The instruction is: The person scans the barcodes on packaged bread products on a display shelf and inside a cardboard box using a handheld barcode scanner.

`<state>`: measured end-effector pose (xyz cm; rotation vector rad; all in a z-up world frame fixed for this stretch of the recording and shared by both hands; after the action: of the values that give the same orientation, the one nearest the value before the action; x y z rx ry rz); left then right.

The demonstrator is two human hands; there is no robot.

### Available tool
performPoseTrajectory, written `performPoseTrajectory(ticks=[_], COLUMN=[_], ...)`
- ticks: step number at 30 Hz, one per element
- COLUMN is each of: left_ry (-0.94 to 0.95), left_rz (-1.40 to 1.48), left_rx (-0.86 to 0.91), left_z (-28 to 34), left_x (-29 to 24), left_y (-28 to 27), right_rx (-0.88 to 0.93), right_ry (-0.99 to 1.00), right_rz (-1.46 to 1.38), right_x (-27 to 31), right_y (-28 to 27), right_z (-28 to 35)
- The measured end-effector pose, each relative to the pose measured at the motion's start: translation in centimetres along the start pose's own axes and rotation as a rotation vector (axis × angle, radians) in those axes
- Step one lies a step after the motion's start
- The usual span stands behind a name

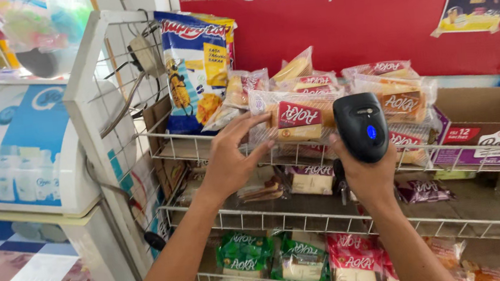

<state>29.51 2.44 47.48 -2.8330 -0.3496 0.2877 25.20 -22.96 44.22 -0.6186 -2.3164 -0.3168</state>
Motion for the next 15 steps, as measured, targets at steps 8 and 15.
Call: performPoseTrajectory(ticks=[8, 15], left_ry=[-0.025, -0.041], left_rz=[-0.191, -0.507], left_rx=[-0.039, -0.045], left_z=[-6.9, -8.6], left_x=[2.8, 4.0], left_y=[5.2, 6.8], right_rx=[-0.037, 0.104], right_ry=[0.084, -0.111], right_rz=[0.116, 0.59], right_x=[1.3, 3.4], right_y=[-0.7, 0.6], right_z=[-7.7, -9.6])
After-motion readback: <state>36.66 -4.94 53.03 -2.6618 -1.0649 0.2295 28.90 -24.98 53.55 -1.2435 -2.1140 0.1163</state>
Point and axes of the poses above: each hand's wrist, its own z-axis away from the middle knuckle, its own y-axis out of the palm, x = y × z, the point moved 6 cm from there along -z, towards the middle knuckle, and after that the axes turned 6 degrees about y, right-handed, at the moved point
